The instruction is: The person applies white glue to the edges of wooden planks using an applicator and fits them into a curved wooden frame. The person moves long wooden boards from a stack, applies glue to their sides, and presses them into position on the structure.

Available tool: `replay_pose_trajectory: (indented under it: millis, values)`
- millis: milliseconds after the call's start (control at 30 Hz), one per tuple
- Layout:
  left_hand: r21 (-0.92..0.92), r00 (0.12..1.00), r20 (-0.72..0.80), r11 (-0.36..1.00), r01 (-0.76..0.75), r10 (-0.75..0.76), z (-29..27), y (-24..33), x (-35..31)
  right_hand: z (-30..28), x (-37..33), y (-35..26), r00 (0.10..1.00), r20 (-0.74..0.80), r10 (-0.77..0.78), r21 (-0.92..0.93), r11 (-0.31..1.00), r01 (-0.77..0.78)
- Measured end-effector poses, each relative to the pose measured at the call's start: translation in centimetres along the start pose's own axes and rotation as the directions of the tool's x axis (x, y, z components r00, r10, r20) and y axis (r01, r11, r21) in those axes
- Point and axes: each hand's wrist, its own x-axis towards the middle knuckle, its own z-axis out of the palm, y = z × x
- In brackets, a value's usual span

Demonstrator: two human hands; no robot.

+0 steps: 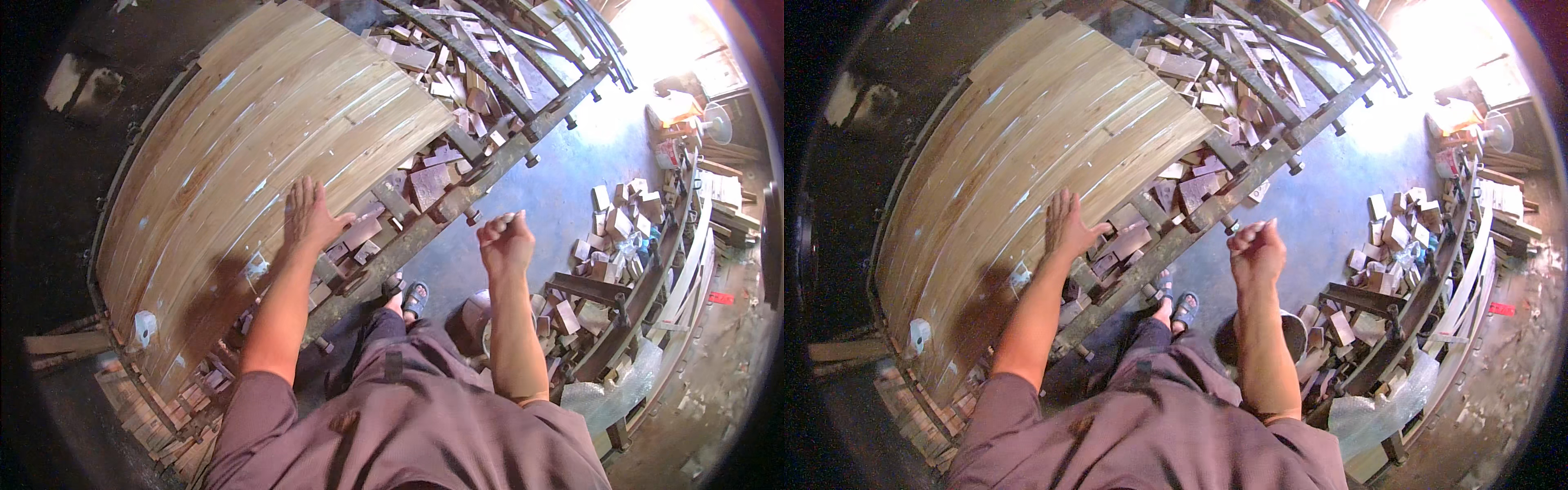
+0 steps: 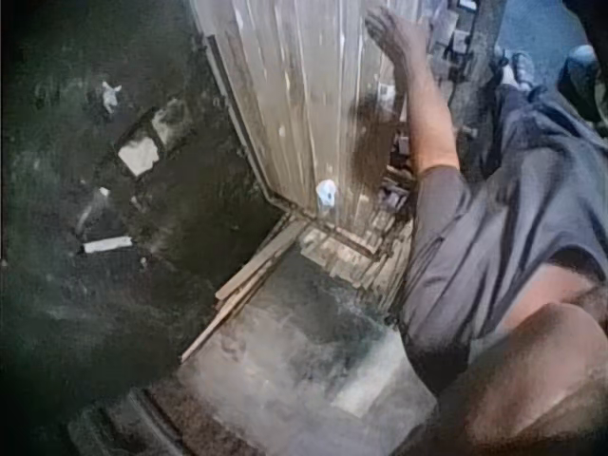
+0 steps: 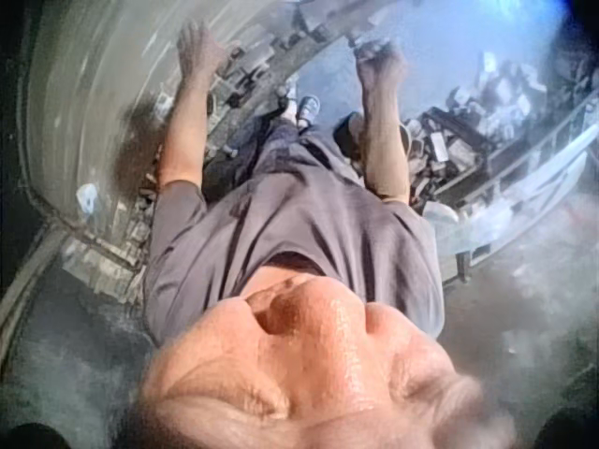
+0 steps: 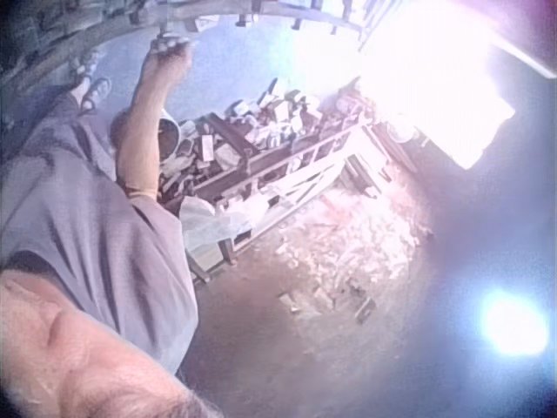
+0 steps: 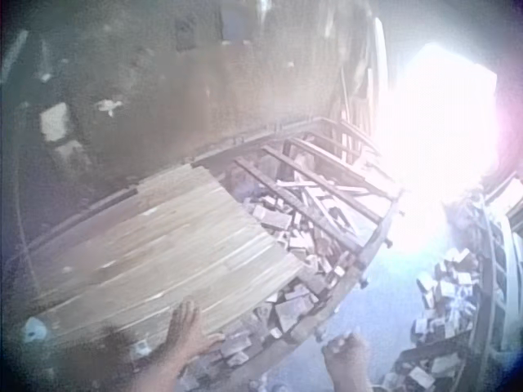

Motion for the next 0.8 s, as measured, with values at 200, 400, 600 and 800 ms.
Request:
replay_pose_trajectory:
  millis: [200,400,600,800]
  values:
    - [-0.010,0.997,0.078,1.000,0.016,-0.015,3.5,1.1,4.2,5.5,8.9,-6.8,0.993,0.092,0.075,0.158,0.983,-0.089]
    - [-0.135,0.998,-0.065,0.991,0.012,-0.021,5.9,0.0,4.1,10.6,28.6,-5.1,0.941,0.131,0.313,-0.034,0.950,-0.312]
    - [-0.141,0.991,-0.001,0.981,0.133,-0.135,4.8,1.7,5.9,8.9,39.7,3.2,0.944,-0.037,0.327,-0.004,0.945,-0.327]
    - [-0.202,0.970,0.065,0.949,0.242,-0.234,4.2,2.5,5.9,8.6,42.1,1.6,0.840,0.053,0.540,-0.071,0.841,-0.536]
